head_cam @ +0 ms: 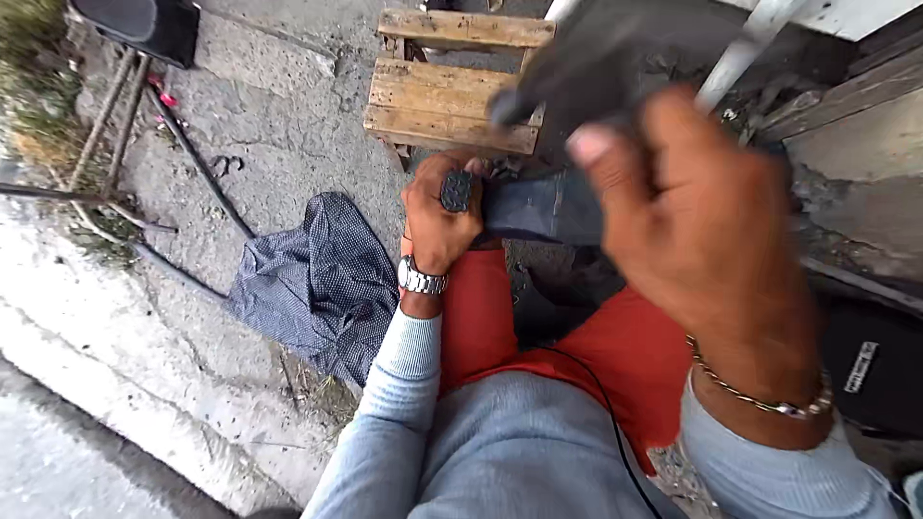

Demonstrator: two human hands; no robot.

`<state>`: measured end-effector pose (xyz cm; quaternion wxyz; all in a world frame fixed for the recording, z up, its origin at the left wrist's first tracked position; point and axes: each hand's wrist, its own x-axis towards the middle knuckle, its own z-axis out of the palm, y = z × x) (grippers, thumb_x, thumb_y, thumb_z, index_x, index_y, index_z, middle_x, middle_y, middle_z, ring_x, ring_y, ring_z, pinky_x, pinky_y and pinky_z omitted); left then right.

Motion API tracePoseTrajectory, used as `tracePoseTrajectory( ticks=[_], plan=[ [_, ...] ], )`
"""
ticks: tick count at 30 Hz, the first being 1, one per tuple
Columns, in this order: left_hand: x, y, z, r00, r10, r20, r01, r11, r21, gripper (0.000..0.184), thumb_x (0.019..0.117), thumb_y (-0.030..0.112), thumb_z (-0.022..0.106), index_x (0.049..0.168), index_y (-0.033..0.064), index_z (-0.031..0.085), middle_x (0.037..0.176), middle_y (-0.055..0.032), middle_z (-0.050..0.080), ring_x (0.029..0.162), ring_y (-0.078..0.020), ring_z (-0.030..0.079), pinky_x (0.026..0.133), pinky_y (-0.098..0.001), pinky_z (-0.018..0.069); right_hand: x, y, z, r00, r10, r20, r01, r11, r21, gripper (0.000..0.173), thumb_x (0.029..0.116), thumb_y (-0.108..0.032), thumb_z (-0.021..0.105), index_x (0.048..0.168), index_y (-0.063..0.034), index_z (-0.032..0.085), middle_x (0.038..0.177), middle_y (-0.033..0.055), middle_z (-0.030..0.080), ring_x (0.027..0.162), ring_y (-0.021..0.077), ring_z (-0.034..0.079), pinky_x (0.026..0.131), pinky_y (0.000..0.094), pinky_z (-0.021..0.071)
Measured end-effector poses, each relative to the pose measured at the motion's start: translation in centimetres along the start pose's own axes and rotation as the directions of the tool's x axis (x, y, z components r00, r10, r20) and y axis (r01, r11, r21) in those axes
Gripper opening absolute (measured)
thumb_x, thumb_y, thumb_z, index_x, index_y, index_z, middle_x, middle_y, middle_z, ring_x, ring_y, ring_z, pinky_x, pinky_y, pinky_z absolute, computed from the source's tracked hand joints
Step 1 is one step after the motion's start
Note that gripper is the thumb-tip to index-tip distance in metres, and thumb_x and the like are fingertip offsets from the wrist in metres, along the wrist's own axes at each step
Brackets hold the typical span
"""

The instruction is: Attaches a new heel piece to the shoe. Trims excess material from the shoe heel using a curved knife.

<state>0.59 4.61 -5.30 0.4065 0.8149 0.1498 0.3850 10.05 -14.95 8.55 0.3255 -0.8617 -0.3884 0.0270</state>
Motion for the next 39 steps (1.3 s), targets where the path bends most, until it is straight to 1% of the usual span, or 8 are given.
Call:
tracePoseTrajectory(
  ticks=[4, 9, 14, 19, 23, 28, 33, 39],
  plan=[
    [0.3, -0.1, -0.3, 1.000, 0.006, -0.023, -0.007, 0.998, -0.063, 0.012, 0.0967, 0.008, 0.064, 0.092, -0.0009, 0.071, 0.096, -0.0125, 0.075, 0.094, -0.0185, 0.073, 0.087, -0.0363, 0.0607, -0.5, -1.2, 0.6, 0.964, -0.049, -0.263, 0.067, 0.996, 0.060, 0.035, 0.1079, -0.027, 0.052, 0.127, 0.0023, 0.054, 0.081, 0.0060, 0.062, 0.061, 0.0143, 0.061, 0.050, 0.0342, 0.0525],
    [0.2, -1.1, 0.6, 0.999, -0.003, 0.037, -0.002, 0.990, 0.143, 0.018, 0.0834, 0.017, 0.071, 0.094, 0.0031, 0.073, 0.098, -0.0098, 0.075, 0.096, -0.0177, 0.071, 0.089, -0.0401, 0.0585, 0.7, -0.4, 1.1, 0.979, -0.108, 0.174, 0.145, 0.965, -0.219, 0.036, 0.1080, -0.042, 0.048, 0.111, -0.0073, 0.059, 0.069, 0.0097, 0.058, 0.055, 0.0295, 0.061, 0.044, 0.0466, 0.0463],
    [0.9, -0.3, 0.5, 1.000, -0.002, 0.016, 0.000, 0.997, 0.073, 0.017, 0.0958, 0.017, 0.065, 0.090, 0.0026, 0.073, 0.087, -0.0082, 0.074, 0.086, -0.0147, 0.071, 0.083, -0.0347, 0.0586, 0.0, -1.2, -1.2, 0.965, -0.093, -0.246, 0.105, 0.994, 0.034, 0.032, 0.1074, -0.027, 0.053, 0.122, 0.0010, 0.058, 0.082, 0.0062, 0.062, 0.063, 0.0131, 0.061, 0.051, 0.0338, 0.0529],
    [0.0, -1.4, 1.4, 0.988, 0.061, 0.140, -0.088, 0.976, 0.197, 0.026, 0.0759, 0.022, 0.075, 0.095, 0.0031, 0.073, 0.102, -0.0125, 0.074, 0.105, -0.0245, 0.070, 0.092, -0.0449, 0.0583, 1.0, 1.4, 2.8, 0.981, -0.052, 0.185, 0.088, 0.978, -0.191, 0.039, 0.1081, -0.045, 0.045, 0.110, -0.0080, 0.057, 0.065, 0.0087, 0.056, 0.055, 0.0291, 0.061, 0.045, 0.0475, 0.0469],
    [-1.1, -0.3, 1.2, 0.985, 0.121, 0.125, -0.150, 0.953, 0.264, 0.027, 0.0946, 0.032, 0.071, 0.093, 0.0052, 0.074, 0.093, -0.0099, 0.072, 0.093, -0.0217, 0.070, 0.084, -0.0393, 0.0590, -1.5, 5.2, 1.0, 0.998, 0.064, -0.029, -0.056, 0.976, 0.211, 0.029, 0.1080, -0.036, 0.051, 0.115, -0.0087, 0.059, 0.071, 0.0029, 0.058, 0.052, 0.0166, 0.058, 0.043, 0.0377, 0.0503],
    [-4.4, -0.2, 0.1, 0.934, 0.183, 0.307, -0.295, 0.879, 0.374, 0.036, 0.0991, 0.037, 0.066, 0.122, 0.0098, 0.074, 0.120, -0.0148, 0.070, 0.115, -0.0310, 0.064, 0.099, -0.0474, 0.0512, -6.0, 11.0, 3.5, 0.937, 0.333, -0.107, -0.126, 0.606, 0.785, 0.021, 0.1116, -0.033, 0.042, 0.114, -0.0143, 0.051, 0.070, -0.0002, 0.055, 0.046, 0.0156, 0.055, 0.041, 0.0343, 0.0555],
    [-6.0, -0.3, 0.1, 0.905, 0.329, 0.269, -0.406, 0.856, 0.320, 0.032, 0.1011, 0.029, 0.063, 0.124, 0.0090, 0.070, 0.120, -0.0212, 0.067, 0.115, -0.0383, 0.061, 0.099, -0.0521, 0.0475, -11.1, 14.3, 6.5, 0.894, 0.445, -0.059, -0.226, 0.560, 0.797, 0.029, 0.1120, -0.038, 0.037, 0.110, -0.0148, 0.054, 0.069, -0.0027, 0.055, 0.046, 0.0140, 0.056, 0.044, 0.0338, 0.0567],
    [-8.0, -0.2, -1.1, 0.877, 0.404, 0.260, -0.465, 0.850, 0.248, 0.032, 0.0992, 0.022, 0.067, 0.130, 0.0118, 0.066, 0.127, -0.0200, 0.065, 0.123, -0.0380, 0.060, 0.111, -0.0564, 0.0417, -16.1, 14.0, 9.7, 0.903, 0.364, -0.226, -0.114, 0.713, 0.692, 0.028, 0.1083, -0.046, 0.047, 0.112, -0.0200, 0.057, 0.073, -0.0050, 0.061, 0.053, 0.0111, 0.059, 0.047, 0.0305, 0.0562]
  ],
)
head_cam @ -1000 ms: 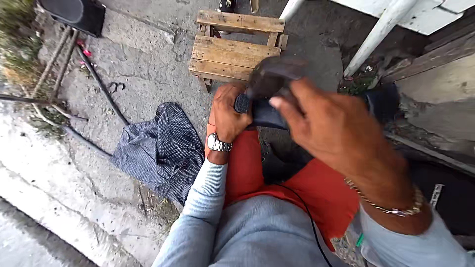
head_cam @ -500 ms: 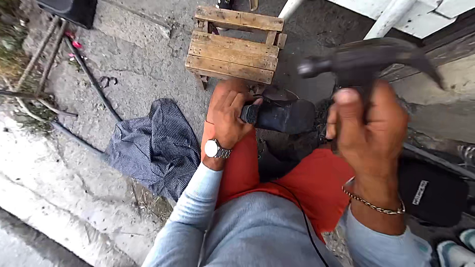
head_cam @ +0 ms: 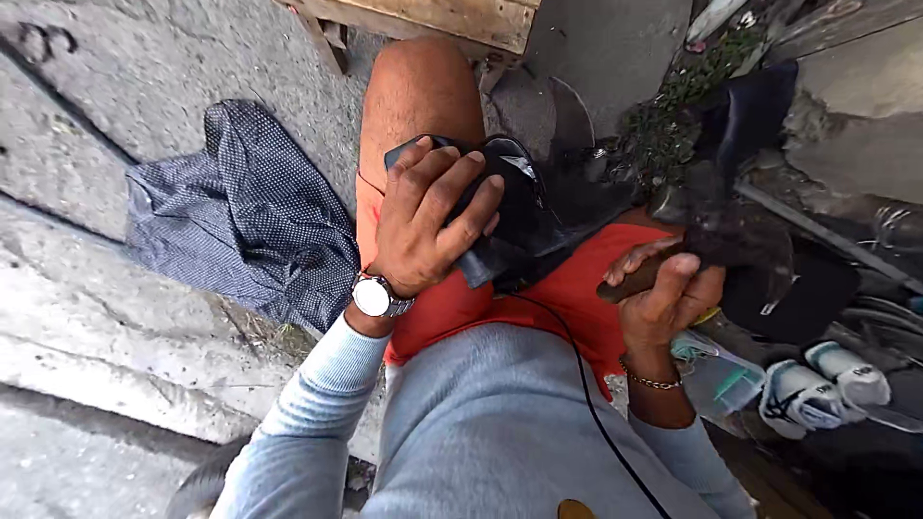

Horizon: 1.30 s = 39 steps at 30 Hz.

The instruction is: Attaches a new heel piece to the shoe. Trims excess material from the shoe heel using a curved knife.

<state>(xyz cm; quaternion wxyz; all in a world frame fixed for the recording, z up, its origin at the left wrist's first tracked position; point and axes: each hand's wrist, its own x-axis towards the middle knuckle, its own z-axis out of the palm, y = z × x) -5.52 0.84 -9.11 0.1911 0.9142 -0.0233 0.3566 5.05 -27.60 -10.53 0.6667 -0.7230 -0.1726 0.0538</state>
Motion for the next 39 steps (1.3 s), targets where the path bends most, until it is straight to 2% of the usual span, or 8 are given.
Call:
tracePoseTrajectory(
  ticks=[10, 16, 21, 24, 28, 31, 36, 39],
  plan=[
    [-0.9, 0.5, -0.9, 0.998, 0.030, 0.056, -0.028, 0.999, -0.045, 0.038, 0.0974, 0.022, 0.068, 0.133, 0.0103, 0.063, 0.134, -0.0195, 0.061, 0.131, -0.0378, 0.055, 0.116, -0.0581, 0.0358, -3.7, -0.1, 1.6, 0.931, -0.230, 0.282, 0.244, 0.970, -0.015, 0.030, 0.1040, -0.044, 0.056, 0.123, -0.0210, 0.063, 0.105, -0.0062, 0.068, 0.097, 0.0054, 0.067, 0.083, 0.0248, 0.0570],
    [4.1, 0.3, 0.0, 0.960, -0.261, 0.101, 0.263, 0.965, -0.001, 0.037, 0.0981, 0.030, 0.059, 0.118, 0.0023, 0.071, 0.111, -0.0179, 0.068, 0.103, -0.0340, 0.063, 0.088, -0.0468, 0.0485, 0.0, -7.1, 3.8, 0.936, -0.226, 0.271, 0.244, 0.969, -0.034, 0.025, 0.1075, -0.035, 0.053, 0.128, -0.0238, 0.063, 0.105, -0.0085, 0.071, 0.096, 0.0026, 0.069, 0.085, 0.0237, 0.0586],
    [9.0, -1.1, 1.5, 0.871, -0.478, 0.111, 0.490, 0.860, -0.142, 0.041, 0.0854, 0.023, 0.063, 0.120, 0.0018, 0.069, 0.122, -0.0152, 0.069, 0.112, -0.0266, 0.066, 0.095, -0.0435, 0.0536, 8.0, -16.1, 4.0, 0.939, -0.267, 0.218, 0.321, 0.908, -0.269, 0.026, 0.1053, -0.039, 0.058, 0.117, -0.0162, 0.065, 0.086, -0.0018, 0.069, 0.071, 0.0080, 0.067, 0.059, 0.0277, 0.0580],
    [8.7, -1.1, 2.0, 0.870, -0.481, 0.106, 0.493, 0.857, -0.151, 0.036, 0.0878, 0.020, 0.065, 0.120, 0.0054, 0.069, 0.111, -0.0127, 0.071, 0.098, -0.0235, 0.069, 0.083, -0.0445, 0.0570, 11.0, -18.8, 3.0, 0.950, -0.240, 0.198, 0.303, 0.860, -0.410, 0.040, 0.1039, -0.042, 0.055, 0.113, -0.0034, 0.060, 0.077, 0.0006, 0.062, 0.057, 0.0121, 0.060, 0.047, 0.0325, 0.0525],
    [8.2, -1.7, 2.8, 0.866, -0.495, 0.069, 0.499, 0.856, -0.131, 0.032, 0.0850, 0.022, 0.064, 0.113, 0.0071, 0.072, 0.104, -0.0095, 0.072, 0.094, -0.0211, 0.070, 0.081, -0.0426, 0.0576, 11.8, -19.1, 5.2, 0.952, -0.127, 0.280, 0.280, 0.734, -0.619, 0.043, 0.1079, -0.042, 0.047, 0.125, -0.0036, 0.054, 0.075, 0.0011, 0.059, 0.057, 0.0131, 0.059, 0.046, 0.0356, 0.0511],
    [7.6, -1.9, 2.4, 0.869, -0.483, 0.103, 0.494, 0.857, -0.146, 0.032, 0.0870, 0.018, 0.065, 0.116, 0.0053, 0.070, 0.109, -0.0123, 0.072, 0.101, -0.0237, 0.069, 0.086, -0.0450, 0.0571, 12.7, -15.4, 8.5, 0.881, 0.050, 0.470, 0.345, 0.611, -0.712, 0.040, 0.1075, -0.046, 0.046, 0.109, -0.0084, 0.060, 0.062, 0.0046, 0.054, 0.051, 0.0223, 0.057, 0.043, 0.0442, 0.0447],
    [6.8, -1.5, 1.4, 0.891, -0.444, 0.095, 0.454, 0.869, -0.197, 0.035, 0.0884, 0.013, 0.064, 0.122, 0.0041, 0.069, 0.116, -0.0114, 0.071, 0.107, -0.0206, 0.068, 0.094, -0.0399, 0.0560, 15.6, -19.6, 6.1, 0.906, -0.049, 0.420, 0.298, 0.778, -0.553, 0.027, 0.1089, -0.036, 0.050, 0.111, -0.0123, 0.061, 0.071, -0.0019, 0.056, 0.051, 0.0088, 0.054, 0.041, 0.0290, 0.0457],
    [6.4, -1.8, 1.6, 0.892, -0.450, 0.050, 0.449, 0.868, -0.213, 0.033, 0.0874, 0.013, 0.065, 0.119, 0.0037, 0.070, 0.114, -0.0113, 0.072, 0.106, -0.0193, 0.069, 0.093, -0.0385, 0.0569, 15.2, -18.7, 7.4, 0.909, -0.036, 0.415, 0.299, 0.749, -0.591, 0.031, 0.1084, -0.038, 0.049, 0.118, -0.0092, 0.059, 0.069, 0.0009, 0.056, 0.049, 0.0135, 0.055, 0.039, 0.0346, 0.0466]
  ],
)
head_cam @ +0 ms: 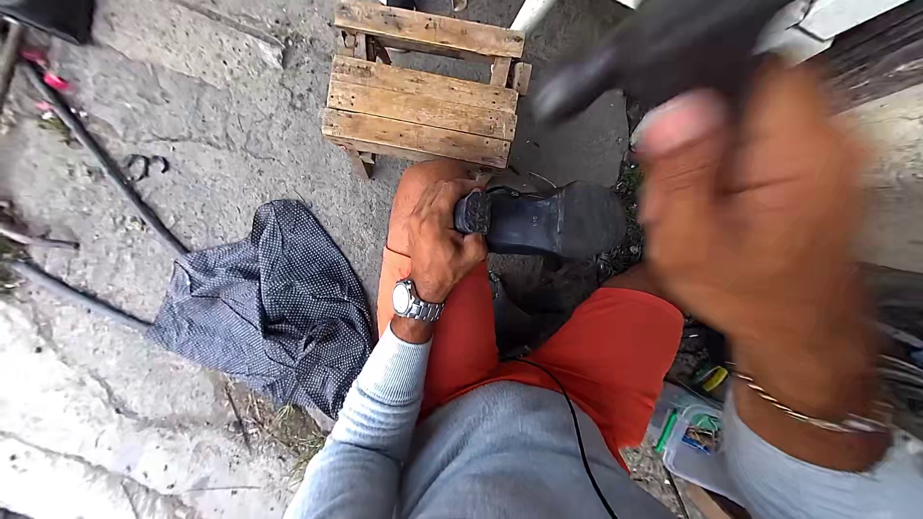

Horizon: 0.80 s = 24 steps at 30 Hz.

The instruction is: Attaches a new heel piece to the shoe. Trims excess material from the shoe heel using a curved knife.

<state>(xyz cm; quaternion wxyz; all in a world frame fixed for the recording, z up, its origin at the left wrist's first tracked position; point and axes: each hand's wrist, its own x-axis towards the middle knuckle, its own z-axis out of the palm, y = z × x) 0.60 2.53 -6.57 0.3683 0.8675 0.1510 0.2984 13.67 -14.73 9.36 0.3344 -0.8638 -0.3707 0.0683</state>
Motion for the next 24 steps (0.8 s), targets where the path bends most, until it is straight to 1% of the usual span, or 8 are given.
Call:
tracePoseTrajectory(
  ticks=[2, 4, 8, 10, 12, 15, 20, 24],
  plan=[
    [-0.4, -0.2, -0.3, 0.998, -0.001, 0.068, -0.003, 0.998, 0.059, 0.038, 0.0837, 0.015, 0.068, 0.119, 0.0029, 0.068, 0.112, -0.0140, 0.071, 0.105, -0.0248, 0.068, 0.091, -0.0450, 0.0562, -0.1, 0.9, 2.5, 0.971, 0.030, 0.237, 0.003, 0.991, -0.137, 0.040, 0.1073, -0.048, 0.046, 0.111, -0.0101, 0.058, 0.062, 0.0040, 0.053, 0.046, 0.0214, 0.053, 0.039, 0.0417, 0.0425],
    [0.6, -0.6, 0.0, 0.995, 0.024, 0.097, -0.033, 0.995, 0.089, 0.037, 0.0805, 0.018, 0.068, 0.115, 0.0027, 0.070, 0.108, -0.0141, 0.071, 0.101, -0.0270, 0.069, 0.087, -0.0464, 0.0562, 1.0, 1.5, 1.5, 0.947, 0.035, 0.321, 0.043, 0.971, -0.234, 0.041, 0.1068, -0.053, 0.043, 0.104, -0.0151, 0.058, 0.060, 0.0034, 0.050, 0.048, 0.0232, 0.053, 0.040, 0.0432, 0.0401],
    [1.4, -0.6, 0.3, 0.998, -0.018, 0.052, 0.017, 1.000, 0.021, 0.030, 0.0861, 0.017, 0.062, 0.111, 0.0043, 0.074, 0.105, -0.0098, 0.074, 0.099, -0.0197, 0.070, 0.087, -0.0402, 0.0581, 0.4, 0.4, -1.8, 0.998, -0.064, 0.006, 0.064, 0.994, -0.084, 0.030, 0.1079, -0.039, 0.050, 0.113, -0.0110, 0.062, 0.072, -0.0003, 0.056, 0.055, 0.0114, 0.055, 0.044, 0.0332, 0.0453],
    [1.4, -0.5, 0.5, 0.999, -0.026, 0.040, 0.025, 1.000, 0.012, 0.027, 0.0854, 0.017, 0.064, 0.108, 0.0044, 0.074, 0.101, -0.0094, 0.074, 0.096, -0.0190, 0.070, 0.085, -0.0392, 0.0584, -1.3, -0.5, -0.6, 0.995, -0.041, -0.092, 0.033, 0.996, -0.085, 0.033, 0.1083, -0.037, 0.050, 0.119, -0.0071, 0.060, 0.077, 0.0018, 0.060, 0.058, 0.0126, 0.059, 0.046, 0.0344, 0.0500],
    [1.5, -0.3, 0.7, 0.998, -0.023, 0.054, 0.020, 0.999, 0.047, 0.028, 0.0798, 0.019, 0.069, 0.104, 0.0041, 0.072, 0.098, -0.0110, 0.074, 0.094, -0.0227, 0.071, 0.083, -0.0439, 0.0580, -2.6, -0.1, 3.0, 0.993, -0.113, -0.031, 0.104, 0.969, -0.226, 0.037, 0.1058, -0.039, 0.053, 0.110, -0.0035, 0.062, 0.070, 0.0074, 0.060, 0.054, 0.0219, 0.059, 0.044, 0.0418, 0.0462],
    [2.3, -0.8, 1.6, 0.997, 0.010, 0.074, -0.016, 0.997, 0.081, 0.030, 0.0773, 0.019, 0.070, 0.104, 0.0044, 0.074, 0.098, -0.0112, 0.075, 0.094, -0.0246, 0.072, 0.083, -0.0466, 0.0582, -2.2, 1.0, 3.1, 0.983, -0.137, 0.126, 0.171, 0.931, -0.323, 0.042, 0.1059, -0.044, 0.052, 0.115, -0.0051, 0.066, 0.071, 0.0107, 0.063, 0.056, 0.0286, 0.062, 0.046, 0.0477, 0.0465],
    [2.9, -0.4, 1.4, 0.997, -0.041, 0.059, 0.039, 0.998, 0.039, 0.023, 0.0826, 0.017, 0.065, 0.100, 0.0058, 0.074, 0.095, -0.0078, 0.075, 0.093, -0.0174, 0.071, 0.083, -0.0407, 0.0589, -3.5, -0.7, 0.4, 0.973, -0.149, -0.178, 0.124, 0.982, -0.144, 0.034, 0.1073, -0.032, 0.052, 0.121, -0.0016, 0.058, 0.082, 0.0071, 0.062, 0.066, 0.0151, 0.063, 0.054, 0.0365, 0.0535],
    [2.8, -0.7, 1.3, 0.991, -0.081, 0.103, 0.070, 0.992, 0.108, 0.025, 0.0815, 0.020, 0.067, 0.102, 0.0073, 0.074, 0.096, -0.0080, 0.075, 0.091, -0.0209, 0.072, 0.080, -0.0468, 0.0591, -3.0, 2.2, 5.4, 0.993, -0.118, 0.023, 0.120, 0.952, -0.280, 0.040, 0.1065, -0.040, 0.052, 0.110, -0.0022, 0.064, 0.068, 0.0116, 0.061, 0.055, 0.0280, 0.062, 0.046, 0.0468, 0.0480]
  ],
)
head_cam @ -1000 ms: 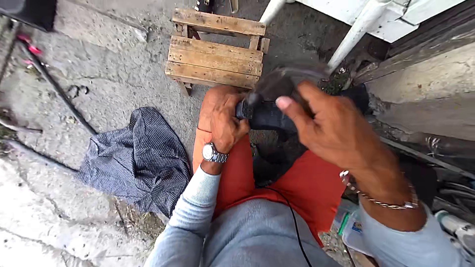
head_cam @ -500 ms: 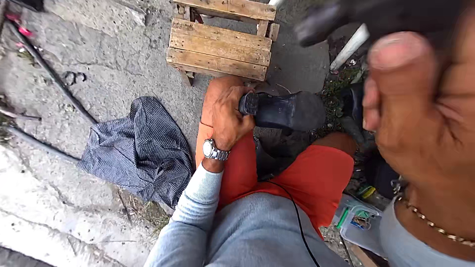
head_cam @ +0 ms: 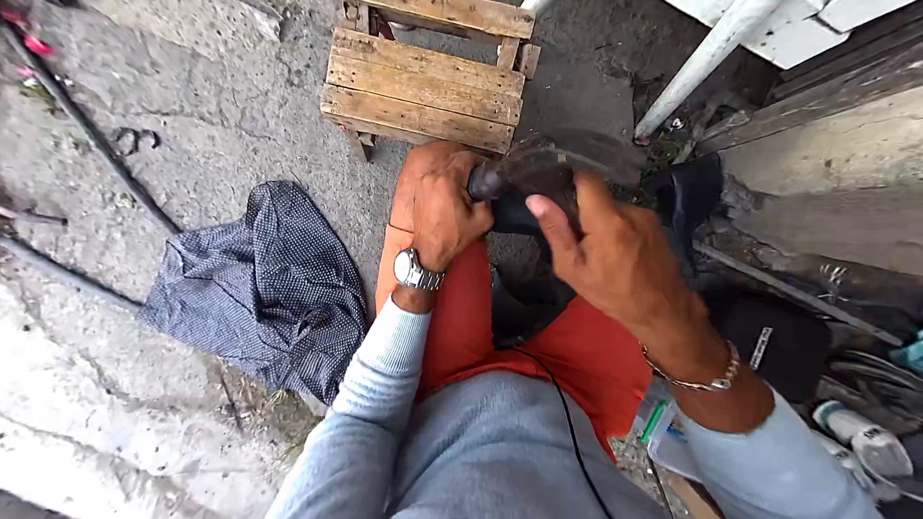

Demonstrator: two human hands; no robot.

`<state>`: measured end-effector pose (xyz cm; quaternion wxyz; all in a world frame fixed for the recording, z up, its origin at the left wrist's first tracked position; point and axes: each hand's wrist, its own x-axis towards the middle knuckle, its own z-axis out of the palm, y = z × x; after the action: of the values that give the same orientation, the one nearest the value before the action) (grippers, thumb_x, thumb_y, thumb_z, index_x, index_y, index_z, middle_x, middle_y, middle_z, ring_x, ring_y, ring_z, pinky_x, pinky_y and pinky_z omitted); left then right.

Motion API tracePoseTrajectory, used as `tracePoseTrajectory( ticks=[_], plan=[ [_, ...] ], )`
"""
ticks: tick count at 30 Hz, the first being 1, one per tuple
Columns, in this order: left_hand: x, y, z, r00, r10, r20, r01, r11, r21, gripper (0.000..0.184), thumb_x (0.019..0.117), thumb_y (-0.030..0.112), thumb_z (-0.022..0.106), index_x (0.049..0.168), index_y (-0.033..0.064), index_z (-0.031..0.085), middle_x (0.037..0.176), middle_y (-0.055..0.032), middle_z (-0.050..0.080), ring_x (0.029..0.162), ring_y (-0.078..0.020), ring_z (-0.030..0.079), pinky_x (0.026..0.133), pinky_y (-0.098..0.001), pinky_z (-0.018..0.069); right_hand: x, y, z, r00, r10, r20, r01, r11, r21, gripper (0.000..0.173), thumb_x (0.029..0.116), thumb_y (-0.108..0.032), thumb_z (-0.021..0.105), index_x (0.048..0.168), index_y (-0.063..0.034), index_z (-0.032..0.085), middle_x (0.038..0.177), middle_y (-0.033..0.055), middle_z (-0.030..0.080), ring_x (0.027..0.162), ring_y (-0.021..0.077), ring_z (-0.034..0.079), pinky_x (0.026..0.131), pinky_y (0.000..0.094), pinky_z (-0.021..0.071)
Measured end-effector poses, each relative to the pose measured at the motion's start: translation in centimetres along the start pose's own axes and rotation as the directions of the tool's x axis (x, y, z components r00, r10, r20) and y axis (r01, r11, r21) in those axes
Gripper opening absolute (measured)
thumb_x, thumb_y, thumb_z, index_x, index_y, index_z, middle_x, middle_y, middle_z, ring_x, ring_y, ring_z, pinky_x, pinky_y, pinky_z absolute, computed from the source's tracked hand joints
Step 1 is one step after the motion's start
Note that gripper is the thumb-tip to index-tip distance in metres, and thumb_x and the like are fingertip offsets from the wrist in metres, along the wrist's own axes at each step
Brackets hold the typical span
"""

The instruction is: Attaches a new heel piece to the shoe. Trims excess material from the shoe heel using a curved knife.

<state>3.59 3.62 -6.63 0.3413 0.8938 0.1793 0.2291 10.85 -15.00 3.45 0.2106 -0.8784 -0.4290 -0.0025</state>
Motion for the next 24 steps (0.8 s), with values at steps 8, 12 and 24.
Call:
tracePoseTrajectory(
  ticks=[8, 12, 24],
  plan=[
    [0.8, 0.2, -1.0, 0.998, -0.062, -0.008, 0.062, 0.997, -0.042, 0.016, 0.0858, 0.025, 0.065, 0.090, 0.0121, 0.072, 0.085, -0.0031, 0.071, 0.083, -0.0147, 0.070, 0.072, -0.0434, 0.0566, -0.7, -1.2, -1.0, 0.976, 0.019, -0.218, 0.006, 0.993, 0.115, 0.033, 0.1055, -0.033, 0.056, 0.112, -0.0015, 0.062, 0.076, 0.0099, 0.064, 0.061, 0.0209, 0.064, 0.050, 0.0418, 0.0525],
    [1.1, 0.8, -0.8, 0.996, -0.085, -0.007, 0.085, 0.996, -0.003, 0.016, 0.0843, 0.026, 0.064, 0.088, 0.0125, 0.070, 0.078, -0.0021, 0.069, 0.074, -0.0159, 0.068, 0.064, -0.0456, 0.0549, 0.7, -0.4, -2.3, 0.999, -0.005, -0.045, 0.006, 0.999, 0.038, 0.036, 0.1057, -0.039, 0.055, 0.114, -0.0057, 0.066, 0.072, 0.0095, 0.064, 0.057, 0.0242, 0.062, 0.048, 0.0453, 0.0479],
    [-0.9, -0.1, -2.5, 0.998, 0.030, 0.060, -0.020, 0.985, -0.169, 0.027, 0.0963, 0.021, 0.067, 0.121, 0.0086, 0.071, 0.119, -0.0067, 0.072, 0.111, -0.0179, 0.069, 0.100, -0.0458, 0.0566, -2.6, 5.2, -3.6, 0.935, 0.348, -0.068, -0.277, 0.837, 0.472, 0.034, 0.1090, -0.042, 0.047, 0.108, -0.0108, 0.061, 0.065, -0.0009, 0.059, 0.047, 0.0115, 0.056, 0.039, 0.0317, 0.0502]
  ],
)
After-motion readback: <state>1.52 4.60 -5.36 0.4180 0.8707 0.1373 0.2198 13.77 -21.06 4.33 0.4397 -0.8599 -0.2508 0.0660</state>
